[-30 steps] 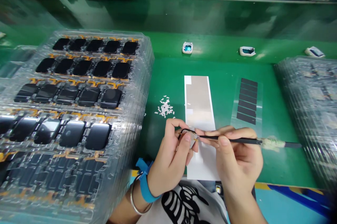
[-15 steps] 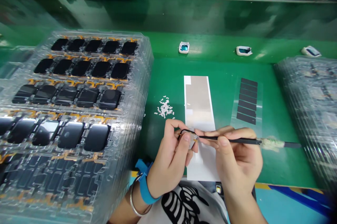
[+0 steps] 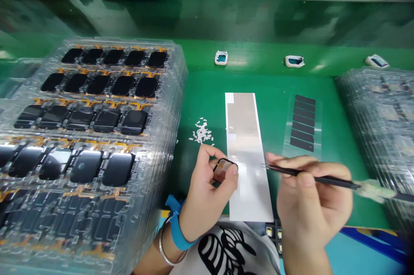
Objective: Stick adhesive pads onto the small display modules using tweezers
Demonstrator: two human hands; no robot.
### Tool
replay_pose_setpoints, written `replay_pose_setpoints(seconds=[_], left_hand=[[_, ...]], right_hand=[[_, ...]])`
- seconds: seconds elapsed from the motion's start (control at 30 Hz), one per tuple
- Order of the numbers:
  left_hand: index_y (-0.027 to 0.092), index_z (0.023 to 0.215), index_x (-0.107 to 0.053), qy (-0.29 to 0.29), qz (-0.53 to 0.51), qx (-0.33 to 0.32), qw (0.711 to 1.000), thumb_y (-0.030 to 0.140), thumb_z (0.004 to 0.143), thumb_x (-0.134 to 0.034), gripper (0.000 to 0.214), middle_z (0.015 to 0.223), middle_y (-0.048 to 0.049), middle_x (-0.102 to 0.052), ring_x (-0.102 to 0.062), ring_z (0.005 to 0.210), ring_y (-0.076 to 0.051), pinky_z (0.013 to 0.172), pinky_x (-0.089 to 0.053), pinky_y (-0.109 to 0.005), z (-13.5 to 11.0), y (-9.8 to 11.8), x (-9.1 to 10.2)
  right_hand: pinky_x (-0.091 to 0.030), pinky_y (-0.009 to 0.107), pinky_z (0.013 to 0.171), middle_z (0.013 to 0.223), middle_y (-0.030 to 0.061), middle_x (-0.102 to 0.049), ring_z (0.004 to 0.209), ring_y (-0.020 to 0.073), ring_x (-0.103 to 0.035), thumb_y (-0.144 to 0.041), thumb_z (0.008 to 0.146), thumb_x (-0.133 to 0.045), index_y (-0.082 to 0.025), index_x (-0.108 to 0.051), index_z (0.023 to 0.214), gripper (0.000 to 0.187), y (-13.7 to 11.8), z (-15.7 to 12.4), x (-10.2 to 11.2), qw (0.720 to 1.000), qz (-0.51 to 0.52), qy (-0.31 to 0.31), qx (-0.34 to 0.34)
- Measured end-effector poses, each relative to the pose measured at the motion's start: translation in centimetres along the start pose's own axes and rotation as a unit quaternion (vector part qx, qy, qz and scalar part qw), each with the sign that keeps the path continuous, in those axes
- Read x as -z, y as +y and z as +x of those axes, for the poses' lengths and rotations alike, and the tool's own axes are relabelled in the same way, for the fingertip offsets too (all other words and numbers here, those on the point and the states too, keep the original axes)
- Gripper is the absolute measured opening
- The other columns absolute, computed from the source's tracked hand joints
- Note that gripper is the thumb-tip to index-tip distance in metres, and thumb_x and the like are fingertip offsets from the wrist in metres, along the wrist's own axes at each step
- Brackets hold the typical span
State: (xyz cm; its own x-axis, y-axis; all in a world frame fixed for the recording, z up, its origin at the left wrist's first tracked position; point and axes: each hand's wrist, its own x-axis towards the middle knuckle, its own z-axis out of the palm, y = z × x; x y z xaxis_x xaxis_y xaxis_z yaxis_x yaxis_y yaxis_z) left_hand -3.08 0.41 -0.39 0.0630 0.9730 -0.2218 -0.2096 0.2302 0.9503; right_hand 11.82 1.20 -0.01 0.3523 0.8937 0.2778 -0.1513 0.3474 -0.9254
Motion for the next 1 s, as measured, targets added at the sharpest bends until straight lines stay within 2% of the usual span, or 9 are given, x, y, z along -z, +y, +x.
replay_pose_setpoints(seconds=[0.07, 0.17, 0.23, 0.3, 0.43, 0.6, 0.67, 0.77, 1.0], left_hand=[[0.025, 0.102, -0.038, -0.019, 0.014, -0.004, 1.0, 0.034, 0.102, -0.06, 0.024, 0.074, 0.0061, -0.056, -0.049, 0.057, -0.008, 0.051, -0.039, -0.017, -0.2, -0.2, 0.1], [0.026, 0.106, -0.037, -0.073, 0.049, -0.03, 0.996, 0.032, 0.109, -0.045, 0.011, 0.083, 0.0028, -0.063, -0.055, 0.061, -0.009, 0.057, -0.045, -0.021, -0.4, -0.5, 0.1], [0.026, 0.109, -0.037, -0.108, 0.097, -0.06, 0.988, 0.029, 0.111, -0.036, 0.004, 0.094, -0.0013, -0.069, -0.065, 0.075, -0.012, 0.07, -0.051, -0.027, -0.4, -0.4, 0.1], [0.026, 0.112, -0.038, -0.143, 0.161, -0.085, 0.973, 0.025, 0.111, -0.035, 0.004, 0.108, -0.0055, -0.073, -0.071, 0.093, -0.015, 0.082, -0.053, -0.032, -0.4, 0.0, -0.3], [0.025, 0.113, -0.043, -0.219, 0.292, -0.135, 0.921, 0.019, 0.108, -0.041, 0.008, 0.126, -0.0098, -0.072, -0.072, 0.109, -0.023, 0.085, -0.058, -0.037, -0.2, 0.4, -2.1], [0.017, 0.116, -0.051, -0.28, 0.417, -0.271, 0.821, 0.016, 0.106, -0.045, 0.012, 0.115, -0.0136, -0.076, -0.075, 0.096, -0.028, 0.076, -0.061, -0.042, 0.5, -0.3, -5.2], [0.015, 0.118, -0.052, -0.285, 0.447, -0.296, 0.795, 0.015, 0.106, -0.045, 0.014, 0.108, -0.0123, -0.077, -0.075, 0.087, -0.028, 0.07, -0.061, -0.042, 0.8, -0.7, -5.9], [0.016, 0.112, -0.052, -0.291, 0.471, -0.283, 0.783, 0.016, 0.105, -0.047, 0.008, 0.102, -0.0098, -0.077, -0.075, 0.083, -0.027, 0.066, -0.061, -0.042, 1.1, -1.0, -6.2], [0.019, 0.112, -0.05, -0.291, 0.464, -0.255, 0.797, 0.02, 0.107, -0.045, 0.007, 0.099, -0.008, -0.077, -0.075, 0.083, -0.025, 0.068, -0.063, -0.04, 1.1, -0.9, -5.9]], right_hand=[[-0.064, 0.039, 0.085, 0.085, -0.0001, -0.072, 0.081, 0.0175, -0.072, -0.015, 0.091, -0.067, -0.024, -0.06, 0.096, 0.012, -0.3, 0.9, 1.1, 0.998, -0.05, 0.047, 0.015], [-0.063, 0.029, 0.077, 0.085, 0.0011, -0.073, 0.083, 0.0178, -0.074, -0.013, 0.084, -0.076, -0.024, -0.062, 0.091, 0.019, -0.8, 2.0, 4.0, 0.989, -0.124, 0.08, -0.015], [-0.063, 0.024, 0.076, 0.088, 0.0027, -0.075, 0.081, 0.0164, -0.076, -0.012, 0.082, -0.078, -0.023, -0.063, 0.088, 0.02, -0.9, 2.4, 6.5, 0.984, -0.153, 0.072, -0.055], [-0.064, 0.021, 0.074, 0.09, 0.0034, -0.077, 0.074, 0.015, -0.076, -0.015, 0.083, -0.077, -0.023, -0.062, 0.088, 0.018, -1.1, 2.4, 8.9, 0.98, -0.174, 0.052, -0.077], [-0.066, 0.025, 0.068, 0.086, 0.0019, -0.076, 0.071, 0.0162, -0.077, -0.025, 0.085, -0.077, -0.022, -0.06, 0.09, 0.018, -1.5, 1.5, 11.6, 0.977, -0.196, 0.005, -0.086], [-0.067, 0.026, 0.068, 0.085, 0.0016, -0.073, 0.073, 0.016, -0.077, -0.023, 0.089, -0.074, -0.02, -0.061, 0.089, 0.014, -1.5, 0.5, 11.9, 0.974, -0.21, 0.026, -0.08], [-0.067, 0.026, 0.07, 0.086, 0.0012, -0.07, 0.077, 0.0164, -0.078, -0.022, 0.09, -0.072, -0.02, -0.062, 0.089, 0.011, -1.4, 0.3, 11.8, 0.974, -0.209, 0.034, -0.079], [-0.069, 0.028, 0.071, 0.086, 0.0007, -0.068, 0.079, 0.0173, -0.078, -0.019, 0.09, -0.072, -0.02, -0.064, 0.088, 0.008, -1.2, 0.2, 11.8, 0.977, -0.199, 0.031, -0.077], [-0.068, 0.023, 0.071, 0.086, 0.0013, -0.069, 0.077, 0.0167, -0.079, -0.018, 0.089, -0.073, -0.019, -0.066, 0.087, 0.007, -1.4, 0.3, 11.8, 0.975, -0.204, 0.038, -0.085]])
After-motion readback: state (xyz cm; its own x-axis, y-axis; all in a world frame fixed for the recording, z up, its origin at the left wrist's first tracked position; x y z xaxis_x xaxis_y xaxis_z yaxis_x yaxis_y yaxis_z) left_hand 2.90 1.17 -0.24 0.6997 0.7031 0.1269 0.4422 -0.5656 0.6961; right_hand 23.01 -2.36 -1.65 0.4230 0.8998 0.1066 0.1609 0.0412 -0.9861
